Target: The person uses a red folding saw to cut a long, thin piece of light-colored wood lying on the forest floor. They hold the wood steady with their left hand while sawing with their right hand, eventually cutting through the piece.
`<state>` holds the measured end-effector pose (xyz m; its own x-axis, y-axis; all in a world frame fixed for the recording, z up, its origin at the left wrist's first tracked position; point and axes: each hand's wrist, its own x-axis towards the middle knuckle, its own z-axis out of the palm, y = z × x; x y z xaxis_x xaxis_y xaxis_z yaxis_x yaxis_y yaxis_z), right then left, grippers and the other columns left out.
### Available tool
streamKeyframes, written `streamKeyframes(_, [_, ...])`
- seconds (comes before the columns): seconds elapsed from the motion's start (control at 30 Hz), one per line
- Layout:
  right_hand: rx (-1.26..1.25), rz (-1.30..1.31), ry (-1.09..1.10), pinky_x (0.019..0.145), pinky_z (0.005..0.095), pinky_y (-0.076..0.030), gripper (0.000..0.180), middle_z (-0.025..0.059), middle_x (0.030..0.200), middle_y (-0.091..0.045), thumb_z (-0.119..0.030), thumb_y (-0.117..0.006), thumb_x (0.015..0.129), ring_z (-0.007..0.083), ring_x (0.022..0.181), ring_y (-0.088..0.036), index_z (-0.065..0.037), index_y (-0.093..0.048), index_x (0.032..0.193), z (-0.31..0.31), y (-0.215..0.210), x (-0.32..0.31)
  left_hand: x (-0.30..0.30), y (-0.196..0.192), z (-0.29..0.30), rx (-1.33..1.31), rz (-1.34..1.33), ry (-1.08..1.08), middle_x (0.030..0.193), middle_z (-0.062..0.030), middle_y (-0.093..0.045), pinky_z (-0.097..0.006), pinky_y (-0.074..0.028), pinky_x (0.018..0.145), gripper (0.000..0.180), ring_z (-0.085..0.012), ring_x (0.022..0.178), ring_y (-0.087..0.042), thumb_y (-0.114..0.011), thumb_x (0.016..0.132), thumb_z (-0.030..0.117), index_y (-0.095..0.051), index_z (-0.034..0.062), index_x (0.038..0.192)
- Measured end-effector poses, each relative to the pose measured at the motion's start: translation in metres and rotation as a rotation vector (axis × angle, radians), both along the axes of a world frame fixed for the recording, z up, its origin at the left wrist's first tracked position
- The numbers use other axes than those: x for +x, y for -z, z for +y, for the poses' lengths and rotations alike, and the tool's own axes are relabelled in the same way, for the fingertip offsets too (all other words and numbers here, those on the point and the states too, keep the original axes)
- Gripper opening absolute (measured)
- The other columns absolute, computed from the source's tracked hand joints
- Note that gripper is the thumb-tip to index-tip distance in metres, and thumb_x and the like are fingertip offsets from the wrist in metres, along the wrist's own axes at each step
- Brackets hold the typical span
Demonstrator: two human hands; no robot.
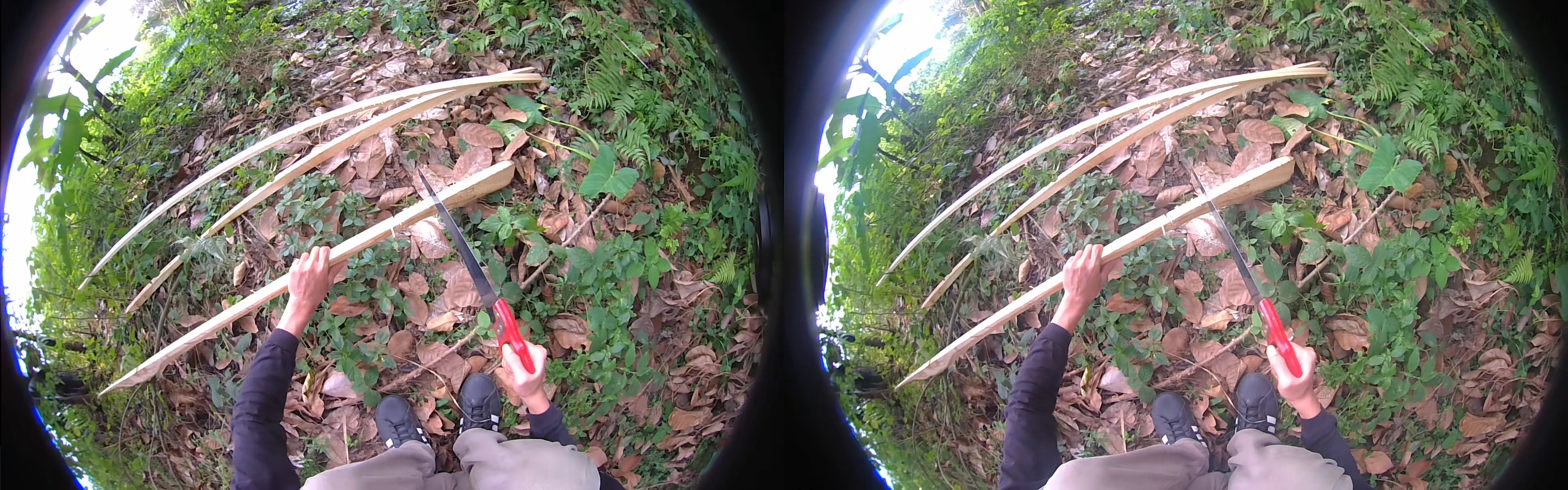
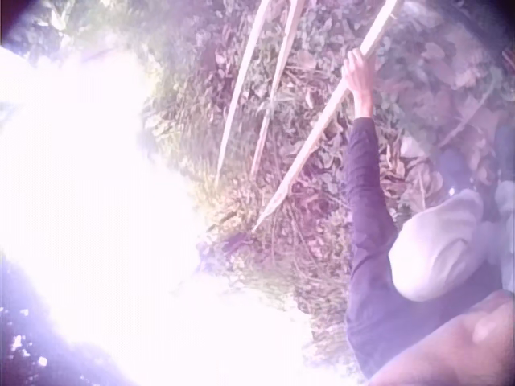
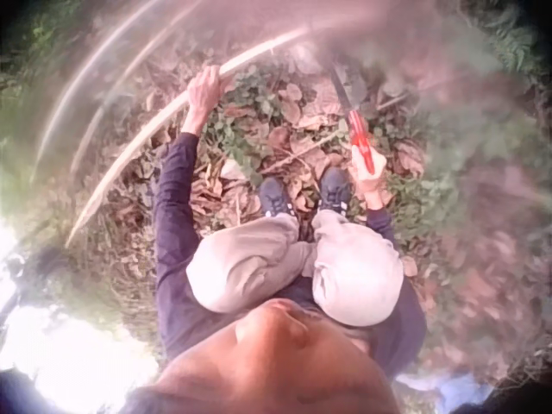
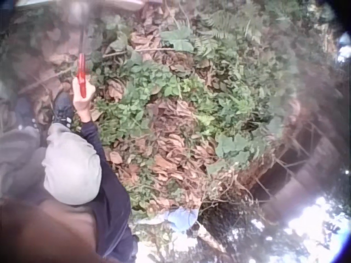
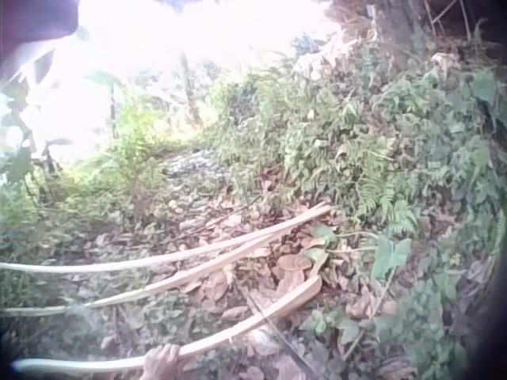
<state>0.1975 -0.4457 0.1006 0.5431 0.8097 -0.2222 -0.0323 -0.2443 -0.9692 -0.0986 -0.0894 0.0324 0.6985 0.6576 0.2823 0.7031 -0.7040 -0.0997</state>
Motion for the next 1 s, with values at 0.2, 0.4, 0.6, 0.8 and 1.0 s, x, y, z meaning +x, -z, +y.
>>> streamKeyframes(0.2, [0.1,-0.368,-0.131,0.047,0.0319,-0.033,0.024,0.002,0.052,-0.046,-0.009,-0.068,0.092,0.0094,0.047,-0.044,-0.001,-0.058,0.071,0.019,-0.006,-0.013,-0.007,-0.038,0.009,-0.37,0.045,-0.073,0.084,-0.0127,-0.067,-0.046,-0.054,0.061,0.038,-0.0346,0.073,-0.07,-0.072,0.088,0.041,-0.058,0.0098,0.105])
streamKeyframes(0.4, [0.021,-0.06,0.005,0.047,0.0269,-0.03,0.022,-0.0052,0.056,-0.046,-0.011,-0.064,0.097,0.0049,0.048,-0.043,-0.003,-0.06,0.077,0.003,0.012,-0.015,-0.018,-0.023,0.023,-0.391,0.157,-0.163,0.073,-0.0152,-0.07,-0.048,-0.057,0.065,0.03,-0.0352,0.072,-0.073,-0.076,0.078,0.033,-0.067,0.0081,0.092])
streamKeyframes(0.6, [0.247,-0.113,0.24,0.042,0.0238,-0.026,0.011,-0.0033,0.059,-0.042,-0.011,-0.061,0.101,0.0048,0.045,-0.037,-0.002,-0.055,0.103,-0.037,0.058,-0.004,-0.012,-0.046,0.005,-0.308,-0.037,-0.036,0.064,-0.0169,-0.065,-0.047,-0.055,0.056,0.011,-0.0369,0.062,-0.07,-0.064,0.086,0.013,-0.064,0.0028,0.087])
streamKeyframes(0.8, [0.137,-0.022,0.034,0.039,0.0244,-0.024,0.013,-0.0049,0.053,-0.039,-0.01,-0.061,0.1,0.0045,0.041,-0.034,-0.001,-0.056,0.092,-0.078,0.057,0.02,-0.011,-0.032,-0.001,-0.263,-0.038,0.036,0.062,-0.0151,-0.064,-0.047,-0.056,0.056,0.008,-0.0353,0.062,-0.07,-0.064,0.084,0.012,-0.062,0.0046,0.083])
streamKeyframes(1.0, [0.022,-0.139,0.041,0.044,0.0286,-0.031,0.026,-0.0014,0.059,-0.05,-0.014,-0.063,0.097,0.0074,0.048,-0.045,-0.004,-0.058,0.074,-0.068,0.015,-0.004,-0.006,0.001,-0.005,-0.213,-0.016,-0.056,0.064,-0.0097,-0.067,-0.044,-0.054,0.054,0.023,-0.0303,0.061,-0.07,-0.072,0.085,0.029,-0.059,0.0099,0.089])
